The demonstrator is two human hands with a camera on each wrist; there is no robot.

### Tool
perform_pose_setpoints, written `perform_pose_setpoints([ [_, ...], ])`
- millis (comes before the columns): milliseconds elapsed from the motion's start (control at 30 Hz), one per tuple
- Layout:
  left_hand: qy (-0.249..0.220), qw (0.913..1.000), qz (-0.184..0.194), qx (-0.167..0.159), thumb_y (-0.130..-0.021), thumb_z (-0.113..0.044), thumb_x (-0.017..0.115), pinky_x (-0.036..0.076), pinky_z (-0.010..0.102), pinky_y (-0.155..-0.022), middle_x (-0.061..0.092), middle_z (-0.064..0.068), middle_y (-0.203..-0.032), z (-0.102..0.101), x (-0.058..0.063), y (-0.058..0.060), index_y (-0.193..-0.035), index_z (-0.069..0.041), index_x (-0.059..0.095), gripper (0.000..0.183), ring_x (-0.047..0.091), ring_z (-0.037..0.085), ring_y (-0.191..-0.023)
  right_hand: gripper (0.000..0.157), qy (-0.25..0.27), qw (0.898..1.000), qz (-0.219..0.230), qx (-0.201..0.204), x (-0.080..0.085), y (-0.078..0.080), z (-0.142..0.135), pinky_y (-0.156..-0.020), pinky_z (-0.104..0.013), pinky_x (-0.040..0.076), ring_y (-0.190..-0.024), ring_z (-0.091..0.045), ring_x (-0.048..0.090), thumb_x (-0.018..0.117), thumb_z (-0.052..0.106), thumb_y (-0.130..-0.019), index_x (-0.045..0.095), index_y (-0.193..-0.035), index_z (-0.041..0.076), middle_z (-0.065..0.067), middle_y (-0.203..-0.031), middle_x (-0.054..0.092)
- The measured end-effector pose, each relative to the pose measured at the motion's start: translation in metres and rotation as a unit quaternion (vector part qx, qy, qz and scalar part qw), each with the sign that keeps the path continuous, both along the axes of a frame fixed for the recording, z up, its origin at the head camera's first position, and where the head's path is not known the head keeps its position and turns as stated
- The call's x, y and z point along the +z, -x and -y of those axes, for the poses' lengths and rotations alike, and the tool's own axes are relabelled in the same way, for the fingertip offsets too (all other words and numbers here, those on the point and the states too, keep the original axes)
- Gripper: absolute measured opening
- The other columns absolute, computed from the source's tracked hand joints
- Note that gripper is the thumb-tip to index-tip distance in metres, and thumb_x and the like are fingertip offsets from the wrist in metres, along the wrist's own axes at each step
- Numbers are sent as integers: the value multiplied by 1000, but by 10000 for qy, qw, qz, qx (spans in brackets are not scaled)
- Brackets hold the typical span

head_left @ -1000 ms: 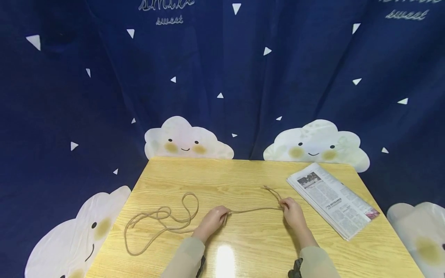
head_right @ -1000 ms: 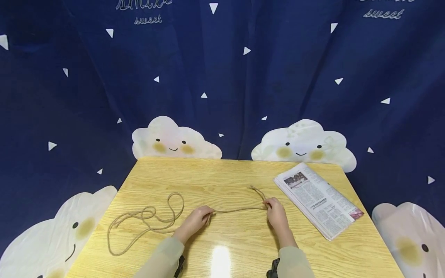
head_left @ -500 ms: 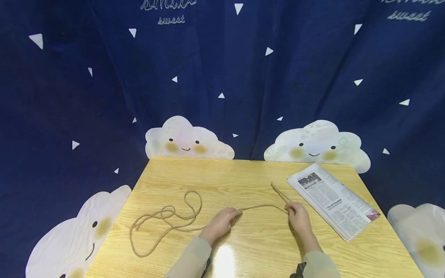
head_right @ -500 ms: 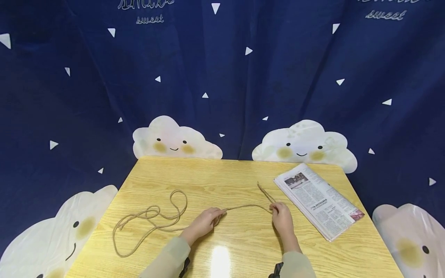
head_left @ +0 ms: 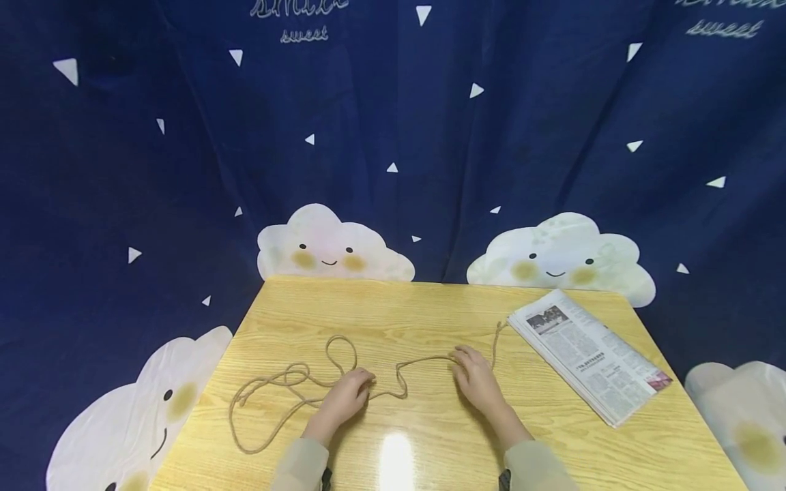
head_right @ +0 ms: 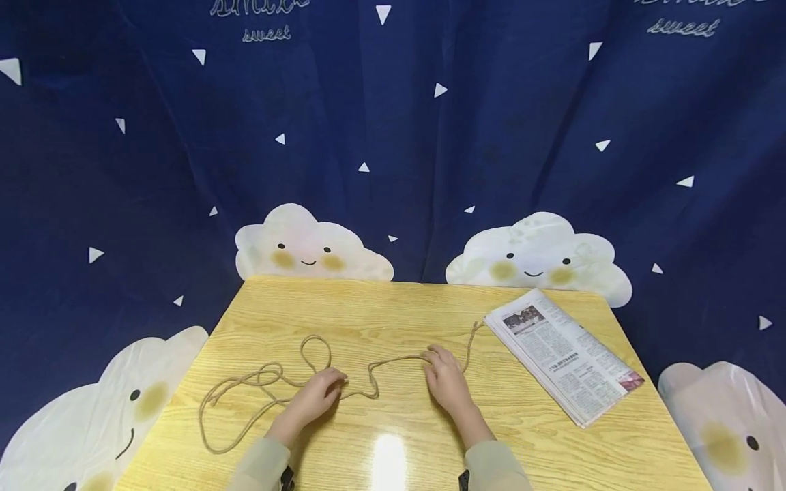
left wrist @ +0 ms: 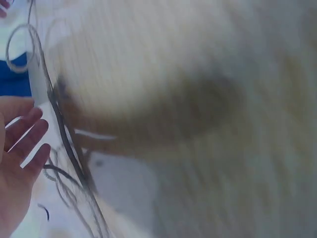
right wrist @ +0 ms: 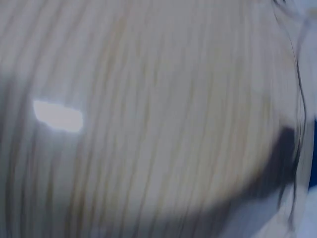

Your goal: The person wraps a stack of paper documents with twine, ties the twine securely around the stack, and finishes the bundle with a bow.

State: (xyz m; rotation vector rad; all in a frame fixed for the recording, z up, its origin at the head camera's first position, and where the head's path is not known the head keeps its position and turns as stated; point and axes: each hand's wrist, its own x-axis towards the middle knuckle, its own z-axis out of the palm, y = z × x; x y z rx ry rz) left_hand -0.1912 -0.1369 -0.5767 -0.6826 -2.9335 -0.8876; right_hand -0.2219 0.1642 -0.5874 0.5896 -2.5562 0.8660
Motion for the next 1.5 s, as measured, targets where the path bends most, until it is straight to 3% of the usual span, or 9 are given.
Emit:
perform_pose_setpoints([
  [100, 28, 9999, -168, -18, -84, -7, 64, 52, 31, -78, 61, 6, -100, 13, -2, -7, -102, -1, 64, 19, 58, 20, -90, 32, -347, 9944, -354, 938, 1, -8, 31, -92, -45, 45, -110, -30, 53, 67, 0, -79, 61, -110, 4, -13, -117, 57],
  [233, 14, 9990, -441, -119, -80, -12, 69, 52, 31, -74, 62, 5, -93, 23, -6, -16, -94, -1, 67, 18, 58, 19, -83, 31, -1079, 9666, -764, 2196, 4, -22, 69, -93, -34, 46, -109, -22, 55, 65, 5, -82, 61, -112, 7, -8, -116, 59],
  [333, 91, 9986, -510, -125, -78, -13, 70, 52, 29, -74, 62, 4, -91, 28, -7, -20, -92, -1, 66, 19, 57, 16, -81, 31, -1715, 9497, -605, 2549, 4, -31, 89, -95, -31, 45, -111, -18, 54, 60, 11, -87, 58, -118, 7, -5, -119, 57],
  [433, 215, 9986, -472, -37, -78, -11, 69, 51, 24, -72, 60, -1, -86, 30, -7, -22, -91, -3, 67, 16, 53, 9, -76, 32, -2214, 9475, -196, 2300, 2, -35, 99, -96, -32, 44, -113, -18, 53, 55, 15, -91, 55, -122, 7, -4, -122, 55],
  [533, 331, 9984, -458, 61, -79, -9, 68, 51, 28, -81, 58, -4, -83, 31, -9, -24, -90, -6, 67, 11, 53, 7, -75, 31, -2408, 9484, 130, 2061, -1, -35, 102, -95, -33, 45, -111, -20, 54, 55, 15, -91, 56, -121, 7, -6, -120, 56],
  [833, 124, 9988, -471, 105, -81, -3, 64, 51, 18, -68, 58, -3, -81, 28, -11, -25, -86, -4, 66, 6, 58, 10, -74, 11, -2168, 9632, 201, 1579, -4, -29, 97, -85, -22, 49, -89, -14, 57, 58, 5, -87, 62, -98, 5, -1, -92, 57],
  [1067, 91, 9988, -489, 47, -81, -3, 64, 51, 17, -68, 58, -3, -81, 24, -11, -23, -85, -5, 66, 5, 57, 9, -74, 7, -2543, 9557, 667, 1320, -2, -26, 92, -92, -32, 46, -98, -22, 56, 54, 5, -90, 56, -96, 4, -6, -96, 57],
  [1233, 81, 9989, -467, 17, -82, -3, 63, 51, 18, -67, 57, -3, -81, 24, -12, -21, -86, -4, 66, 5, 57, 10, -75, 1, -2636, 9585, 465, 984, -2, -20, 81, -83, -29, 48, -84, -17, 52, 50, 5, -90, 51, -90, 6, -2, -86, 50],
  [1500, 360, 9948, -948, -32, -81, 0, 64, 51, 20, -68, 58, -1, -82, 31, -17, -13, -83, -6, 64, 6, 59, 15, -78, 11, -1998, 9789, -362, 245, 6, -3, 43, -75, -32, 51, -80, -24, 56, 62, 0, -81, 52, -85, 2, -7, -79, 53],
])
